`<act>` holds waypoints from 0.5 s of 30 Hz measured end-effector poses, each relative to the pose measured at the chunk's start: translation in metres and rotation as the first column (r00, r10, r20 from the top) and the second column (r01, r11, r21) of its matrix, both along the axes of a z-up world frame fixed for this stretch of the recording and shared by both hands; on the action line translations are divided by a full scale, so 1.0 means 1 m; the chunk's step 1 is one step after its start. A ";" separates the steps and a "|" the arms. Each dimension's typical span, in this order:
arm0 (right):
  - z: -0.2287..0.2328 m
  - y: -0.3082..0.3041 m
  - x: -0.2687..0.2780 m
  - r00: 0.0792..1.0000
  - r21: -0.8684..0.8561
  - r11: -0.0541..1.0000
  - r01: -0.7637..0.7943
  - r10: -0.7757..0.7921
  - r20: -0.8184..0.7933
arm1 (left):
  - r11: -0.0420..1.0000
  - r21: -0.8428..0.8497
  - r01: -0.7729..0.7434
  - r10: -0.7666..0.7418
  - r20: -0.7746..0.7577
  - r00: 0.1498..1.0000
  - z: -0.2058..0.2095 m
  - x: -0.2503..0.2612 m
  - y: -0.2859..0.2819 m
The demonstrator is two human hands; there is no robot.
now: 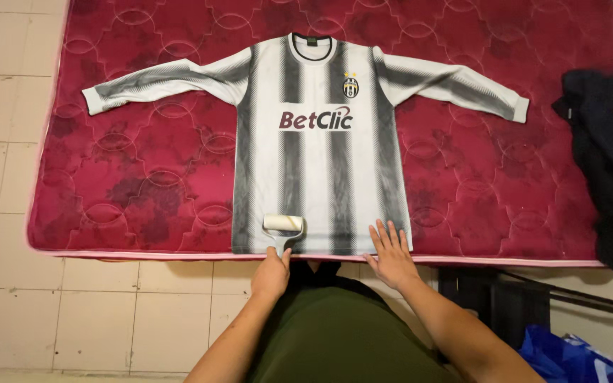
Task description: The person uses a lint roller to remove lint from a striped long-sleeve jersey laid flat on a bed. They roll the tool over the torso and sleeves, then place the jersey on a hanger.
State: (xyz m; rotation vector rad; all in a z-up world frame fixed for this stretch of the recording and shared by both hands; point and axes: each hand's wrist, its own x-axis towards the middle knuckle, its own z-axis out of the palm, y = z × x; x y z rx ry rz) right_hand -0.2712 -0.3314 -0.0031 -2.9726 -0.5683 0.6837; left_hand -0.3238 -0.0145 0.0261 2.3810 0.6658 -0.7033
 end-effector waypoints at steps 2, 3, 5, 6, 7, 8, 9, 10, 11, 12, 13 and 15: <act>-0.001 0.001 -0.003 1.000 0.007 1.000 0.001 -0.001 0.020 | 1.000 0.009 -0.011 0.012 -0.051 0.999 0.001 -0.011 0.002; -0.001 0.001 -0.003 0.999 0.008 1.000 0.004 -0.004 0.033 | 1.000 0.011 -0.015 0.015 -0.074 0.997 0.001 -0.014 0.002; 0.001 0.003 -0.002 1.000 -0.016 1.000 0.017 -0.017 -0.002 | 0.999 0.036 0.009 -0.005 -0.084 0.996 0.000 -0.025 0.003; 0.002 0.004 -0.001 1.000 -0.028 0.999 0.023 -0.024 -0.019 | 0.999 0.048 0.020 -0.016 -0.088 0.996 0.000 -0.029 0.003; 0.003 0.004 0.000 0.999 -0.023 0.999 0.029 -0.029 -0.023 | 0.999 0.041 0.026 -0.023 -0.086 0.996 -0.001 -0.031 0.003; 0.004 0.005 0.000 0.999 -0.017 0.999 0.034 -0.035 -0.027 | 0.999 0.033 0.033 -0.030 -0.084 0.996 -0.001 -0.032 0.004; 0.004 0.006 0.002 0.999 -0.011 0.999 0.038 -0.038 -0.033 | 0.999 0.027 0.037 -0.035 -0.082 0.996 0.001 -0.031 0.005; 0.004 0.006 0.003 0.999 -0.016 0.999 0.040 -0.040 -0.035 | 1.000 -0.016 0.022 -0.023 -0.027 0.999 0.003 -0.028 0.005; 0.004 0.006 0.004 0.998 -0.021 0.999 0.042 -0.043 -0.039 | 0.998 -0.059 0.011 -0.009 0.025 1.000 0.006 -0.025 0.002; 0.004 0.006 0.004 0.998 -0.025 0.999 0.044 -0.045 -0.044 | 0.995 -0.103 0.002 0.006 0.077 0.997 0.010 -0.021 -0.001; 0.004 0.007 0.000 0.998 -0.025 0.999 0.045 -0.047 -0.048 | 0.993 -0.117 0.008 0.000 0.074 0.997 0.013 -0.017 -0.006; 0.006 0.008 -0.001 0.997 -0.025 0.998 0.051 -0.052 -0.048 | 0.989 -0.146 0.024 -0.013 0.076 0.997 0.015 0.006 -0.019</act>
